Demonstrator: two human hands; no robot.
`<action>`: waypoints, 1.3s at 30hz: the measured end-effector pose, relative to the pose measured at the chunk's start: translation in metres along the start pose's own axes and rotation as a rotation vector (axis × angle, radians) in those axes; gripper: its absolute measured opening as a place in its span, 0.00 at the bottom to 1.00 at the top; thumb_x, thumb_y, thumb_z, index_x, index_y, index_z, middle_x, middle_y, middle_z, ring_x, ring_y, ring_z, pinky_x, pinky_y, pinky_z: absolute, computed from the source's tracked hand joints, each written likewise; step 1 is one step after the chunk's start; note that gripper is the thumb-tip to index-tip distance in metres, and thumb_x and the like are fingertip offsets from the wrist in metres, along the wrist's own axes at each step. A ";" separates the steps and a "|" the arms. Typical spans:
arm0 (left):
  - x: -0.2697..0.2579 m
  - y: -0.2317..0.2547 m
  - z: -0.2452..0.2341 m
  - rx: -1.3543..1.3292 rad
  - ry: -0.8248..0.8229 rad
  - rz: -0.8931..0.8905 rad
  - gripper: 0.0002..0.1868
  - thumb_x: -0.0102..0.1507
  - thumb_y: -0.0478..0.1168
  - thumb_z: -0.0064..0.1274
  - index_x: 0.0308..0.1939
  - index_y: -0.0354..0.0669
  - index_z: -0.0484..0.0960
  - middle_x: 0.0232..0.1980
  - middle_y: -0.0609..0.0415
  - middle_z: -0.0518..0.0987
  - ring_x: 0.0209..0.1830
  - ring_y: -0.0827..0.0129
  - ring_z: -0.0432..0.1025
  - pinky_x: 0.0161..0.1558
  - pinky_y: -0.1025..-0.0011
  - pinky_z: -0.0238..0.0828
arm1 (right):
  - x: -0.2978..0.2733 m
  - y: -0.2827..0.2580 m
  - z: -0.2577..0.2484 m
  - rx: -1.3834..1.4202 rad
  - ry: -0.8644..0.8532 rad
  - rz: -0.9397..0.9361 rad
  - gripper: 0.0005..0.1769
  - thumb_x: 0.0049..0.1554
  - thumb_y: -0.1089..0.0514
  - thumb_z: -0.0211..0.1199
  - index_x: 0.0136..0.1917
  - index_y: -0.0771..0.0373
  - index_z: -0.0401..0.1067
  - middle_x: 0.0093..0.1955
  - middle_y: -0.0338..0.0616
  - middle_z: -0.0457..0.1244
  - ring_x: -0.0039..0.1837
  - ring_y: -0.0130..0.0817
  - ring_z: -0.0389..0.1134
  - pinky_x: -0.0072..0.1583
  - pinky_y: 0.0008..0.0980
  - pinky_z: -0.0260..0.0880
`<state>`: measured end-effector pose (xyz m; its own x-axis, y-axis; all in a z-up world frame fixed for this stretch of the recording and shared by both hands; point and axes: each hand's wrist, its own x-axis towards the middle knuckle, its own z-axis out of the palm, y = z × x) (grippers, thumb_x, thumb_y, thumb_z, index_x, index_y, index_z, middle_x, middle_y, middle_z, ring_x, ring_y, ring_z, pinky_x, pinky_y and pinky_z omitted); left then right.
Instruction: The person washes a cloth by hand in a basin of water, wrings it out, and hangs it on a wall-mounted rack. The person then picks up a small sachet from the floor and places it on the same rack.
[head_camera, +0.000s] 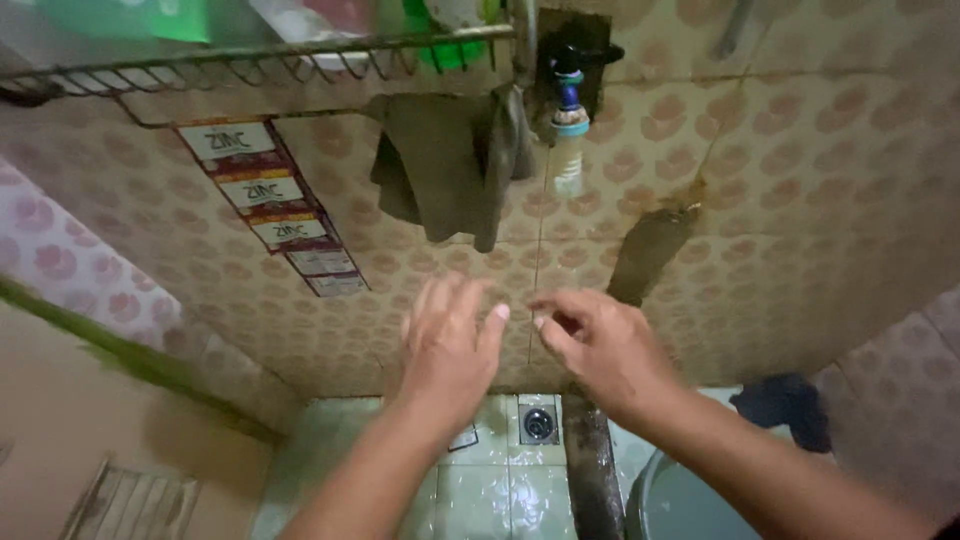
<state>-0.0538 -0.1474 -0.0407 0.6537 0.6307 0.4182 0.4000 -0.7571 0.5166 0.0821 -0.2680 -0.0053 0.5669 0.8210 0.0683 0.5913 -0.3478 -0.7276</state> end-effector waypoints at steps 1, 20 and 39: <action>-0.004 0.001 -0.005 0.002 0.009 -0.001 0.20 0.65 0.48 0.52 0.58 0.45 0.78 0.57 0.42 0.75 0.61 0.47 0.67 0.62 0.47 0.59 | -0.001 0.001 0.003 -0.002 0.000 -0.009 0.17 0.56 0.52 0.63 0.59 0.52 0.78 0.42 0.48 0.70 0.42 0.38 0.71 0.50 0.36 0.73; -0.047 -0.055 -0.024 -0.140 -0.466 -0.429 0.13 0.65 0.47 0.49 0.44 0.44 0.82 0.45 0.43 0.83 0.48 0.43 0.76 0.49 0.48 0.72 | -0.012 0.004 0.101 0.076 -0.132 0.103 0.21 0.53 0.53 0.66 0.59 0.59 0.78 0.54 0.46 0.72 0.55 0.36 0.77 0.56 0.33 0.75; -0.129 -0.196 0.132 -0.213 -0.506 -0.444 0.14 0.63 0.43 0.50 0.49 0.45 0.85 0.47 0.41 0.82 0.50 0.46 0.76 0.53 0.53 0.72 | -0.013 0.147 0.266 -0.087 -0.224 0.181 0.17 0.53 0.51 0.67 0.54 0.59 0.79 0.46 0.50 0.74 0.49 0.42 0.77 0.52 0.37 0.76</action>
<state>-0.1314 -0.1026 -0.2944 0.6967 0.6768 -0.2379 0.5976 -0.3640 0.7144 0.0088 -0.2097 -0.2953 0.5329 0.8180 -0.2168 0.5445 -0.5275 -0.6521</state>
